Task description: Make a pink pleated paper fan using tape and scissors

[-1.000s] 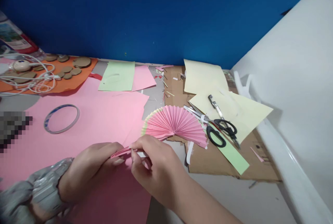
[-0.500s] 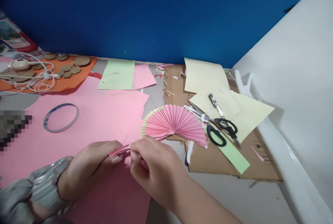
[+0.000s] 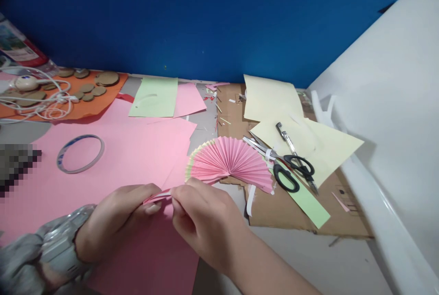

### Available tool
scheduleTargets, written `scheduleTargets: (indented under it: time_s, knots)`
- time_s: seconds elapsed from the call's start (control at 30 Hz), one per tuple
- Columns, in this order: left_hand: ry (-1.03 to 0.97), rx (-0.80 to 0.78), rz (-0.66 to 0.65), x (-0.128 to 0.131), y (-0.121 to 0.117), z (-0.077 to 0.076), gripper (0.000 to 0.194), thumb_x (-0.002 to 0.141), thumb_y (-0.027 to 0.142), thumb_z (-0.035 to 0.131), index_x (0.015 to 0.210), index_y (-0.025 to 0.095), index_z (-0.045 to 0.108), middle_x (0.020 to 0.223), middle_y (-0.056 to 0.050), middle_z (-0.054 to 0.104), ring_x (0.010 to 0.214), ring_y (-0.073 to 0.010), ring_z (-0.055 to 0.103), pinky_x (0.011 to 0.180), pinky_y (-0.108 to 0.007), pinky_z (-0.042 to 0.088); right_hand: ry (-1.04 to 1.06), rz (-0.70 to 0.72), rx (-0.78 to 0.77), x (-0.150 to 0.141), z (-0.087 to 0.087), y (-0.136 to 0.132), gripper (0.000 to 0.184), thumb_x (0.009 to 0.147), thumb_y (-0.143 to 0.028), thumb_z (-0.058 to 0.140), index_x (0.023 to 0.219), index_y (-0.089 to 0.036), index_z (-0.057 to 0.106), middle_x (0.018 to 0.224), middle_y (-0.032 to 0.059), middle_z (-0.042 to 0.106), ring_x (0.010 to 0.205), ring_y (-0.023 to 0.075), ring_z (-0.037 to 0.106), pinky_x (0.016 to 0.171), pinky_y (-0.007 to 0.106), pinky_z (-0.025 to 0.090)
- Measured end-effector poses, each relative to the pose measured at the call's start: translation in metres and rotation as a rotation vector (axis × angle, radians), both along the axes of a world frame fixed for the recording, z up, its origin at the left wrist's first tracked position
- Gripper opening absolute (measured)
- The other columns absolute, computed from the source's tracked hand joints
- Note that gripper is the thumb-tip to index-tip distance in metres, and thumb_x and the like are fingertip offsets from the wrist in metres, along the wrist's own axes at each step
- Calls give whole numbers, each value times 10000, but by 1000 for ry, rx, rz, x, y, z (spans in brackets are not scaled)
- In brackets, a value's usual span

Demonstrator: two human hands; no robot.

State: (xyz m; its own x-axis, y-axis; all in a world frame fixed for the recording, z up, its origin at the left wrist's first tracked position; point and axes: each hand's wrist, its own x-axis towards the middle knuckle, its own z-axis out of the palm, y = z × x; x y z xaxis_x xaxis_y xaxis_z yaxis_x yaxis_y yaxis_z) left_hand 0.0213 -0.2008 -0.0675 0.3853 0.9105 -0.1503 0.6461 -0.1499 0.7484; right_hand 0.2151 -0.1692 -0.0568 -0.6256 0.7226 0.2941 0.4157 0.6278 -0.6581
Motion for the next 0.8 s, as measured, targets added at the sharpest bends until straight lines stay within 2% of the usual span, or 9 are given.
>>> scheduleTargets:
  time_s: [0.17,0.37,0.5,0.7,0.8]
  knots:
    - [13,-9,1,0,0,2,451,920,481,229,739,179,512,656,-17,525,593,-139,451,561,-253,335,65,18,-50,-2,1,0,278,738,3,440,918,-205,476,654,-57,446,547,74,403,545,206,336]
    - [0,-1,-2,-1,1,1,445,925,464,230,753,173,520,668,-18,539,598,-136,465,563,-252,341,129,-18,-173,-3,-2,-1,207,785,-48,452,912,-209,478,714,-50,497,509,51,402,514,182,366]
    - [-2,2,-4,-1,1,2,431,928,441,237,761,171,528,667,-14,542,595,-133,467,558,-251,340,173,-77,-258,-3,-3,-3,173,800,-74,449,904,-209,472,709,-32,530,564,77,487,507,189,391]
    - [9,12,-5,-1,0,1,423,923,443,254,750,169,526,659,-13,538,591,-132,462,556,-251,339,166,-51,-231,-5,-2,-4,200,772,-45,461,888,-208,482,681,-43,520,505,65,433,478,182,371]
    - [7,16,-1,0,1,0,422,922,438,265,722,169,523,644,-10,531,579,-127,455,547,-246,334,158,-43,-242,-6,-1,-4,225,759,-30,466,894,-209,487,707,-41,536,528,62,450,478,166,373]
